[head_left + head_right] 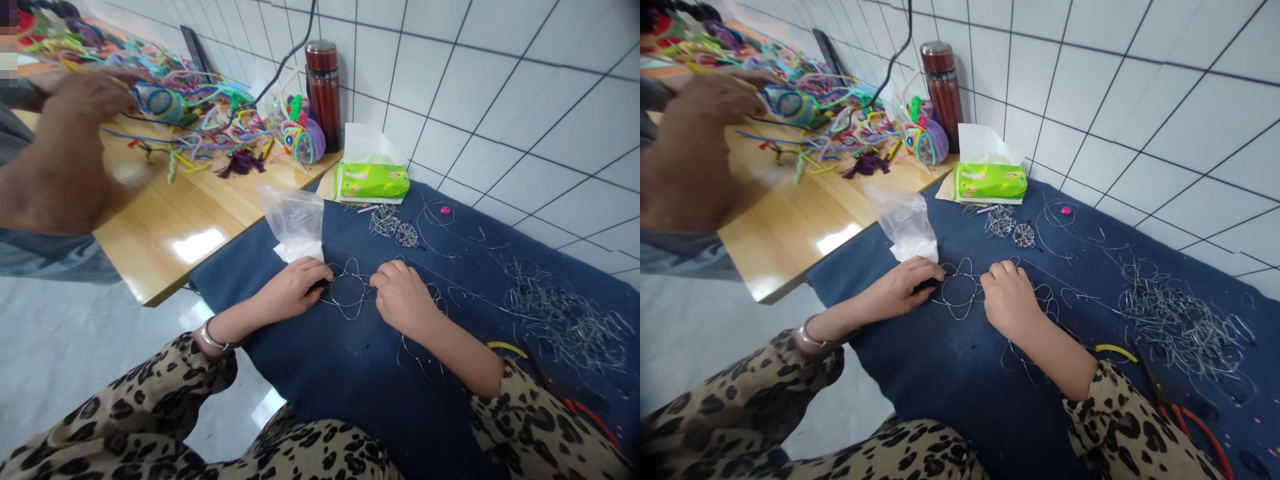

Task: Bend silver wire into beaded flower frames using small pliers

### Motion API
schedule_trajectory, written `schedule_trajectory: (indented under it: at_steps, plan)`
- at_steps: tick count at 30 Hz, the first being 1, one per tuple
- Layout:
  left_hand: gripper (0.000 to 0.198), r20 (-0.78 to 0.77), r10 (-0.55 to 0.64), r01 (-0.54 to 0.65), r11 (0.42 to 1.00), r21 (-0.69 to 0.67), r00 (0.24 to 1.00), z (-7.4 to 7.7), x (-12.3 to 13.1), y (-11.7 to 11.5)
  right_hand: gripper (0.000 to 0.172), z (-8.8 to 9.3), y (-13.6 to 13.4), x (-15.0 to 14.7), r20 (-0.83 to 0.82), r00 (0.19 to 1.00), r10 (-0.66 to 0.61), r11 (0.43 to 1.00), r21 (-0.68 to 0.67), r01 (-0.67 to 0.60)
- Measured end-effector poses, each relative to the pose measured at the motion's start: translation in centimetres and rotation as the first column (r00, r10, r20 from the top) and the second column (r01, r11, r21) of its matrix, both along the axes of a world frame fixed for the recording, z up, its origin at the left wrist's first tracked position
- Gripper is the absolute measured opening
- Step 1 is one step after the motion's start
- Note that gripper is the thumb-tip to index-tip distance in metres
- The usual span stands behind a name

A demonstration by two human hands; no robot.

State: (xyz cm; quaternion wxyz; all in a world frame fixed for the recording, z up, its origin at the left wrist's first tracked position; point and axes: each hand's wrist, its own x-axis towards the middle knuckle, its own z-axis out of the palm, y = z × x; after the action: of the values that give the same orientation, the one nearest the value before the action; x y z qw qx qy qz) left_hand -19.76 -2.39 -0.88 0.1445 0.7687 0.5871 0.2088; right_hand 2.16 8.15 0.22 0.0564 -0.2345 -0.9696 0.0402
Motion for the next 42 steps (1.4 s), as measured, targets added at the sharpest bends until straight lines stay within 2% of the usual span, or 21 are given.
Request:
schedule_trajectory:
  at_steps: [4, 10, 14, 18, 24, 35, 42]
  plan:
    - [0.021, 0.011, -0.024, 0.024, 1.0, -0.004, 1.0, 0.1, 0.0, -0.6, 0.015, 0.1, 0.0, 0.2, 0.002, 1.0, 0.004, 0.999, -0.033, -0.004]
    - [0.016, -0.039, 0.058, -0.058, 0.998, 0.001, 0.998, 0.1, 0.5, -1.9, 0.017, 1.0, -0.4, 0.3, -0.037, 0.999, 0.031, 0.997, -0.07, -0.034]
    - [0.014, -0.043, 0.0, 0.0, 1.0, -0.003, 0.999, -0.3, 0.9, -2.5, 0.019, 1.3, -1.2, 0.2, -0.088, 0.987, 0.137, 0.981, -0.123, -0.147]
    - [0.013, -0.039, -0.017, 0.016, 1.0, -0.024, 0.999, -0.6, 1.0, -2.6, 0.018, 0.7, -1.8, 0.1, -0.085, 0.971, 0.223, 0.959, -0.16, -0.234]
    - [0.015, -0.028, -0.02, 0.019, 1.0, -0.025, 0.999, -0.6, 0.9, -2.6, 0.019, 0.0, -1.5, 0.5, -0.067, 0.968, 0.242, 0.956, -0.155, -0.25]
    - [0.02, 0.033, -0.08, 0.082, 0.996, -0.042, 0.996, 0.3, 0.3, -2.4, 0.016, 0.4, -1.3, 0.3, -0.055, 0.96, 0.274, 0.948, -0.155, -0.28]
    - [0.011, 0.037, -0.07, 0.071, 0.997, -0.03, 0.997, -0.2, -0.5, -2.1, 0.016, -0.1, -1.1, 0.5, -0.081, 0.955, 0.285, 0.939, -0.177, -0.295]
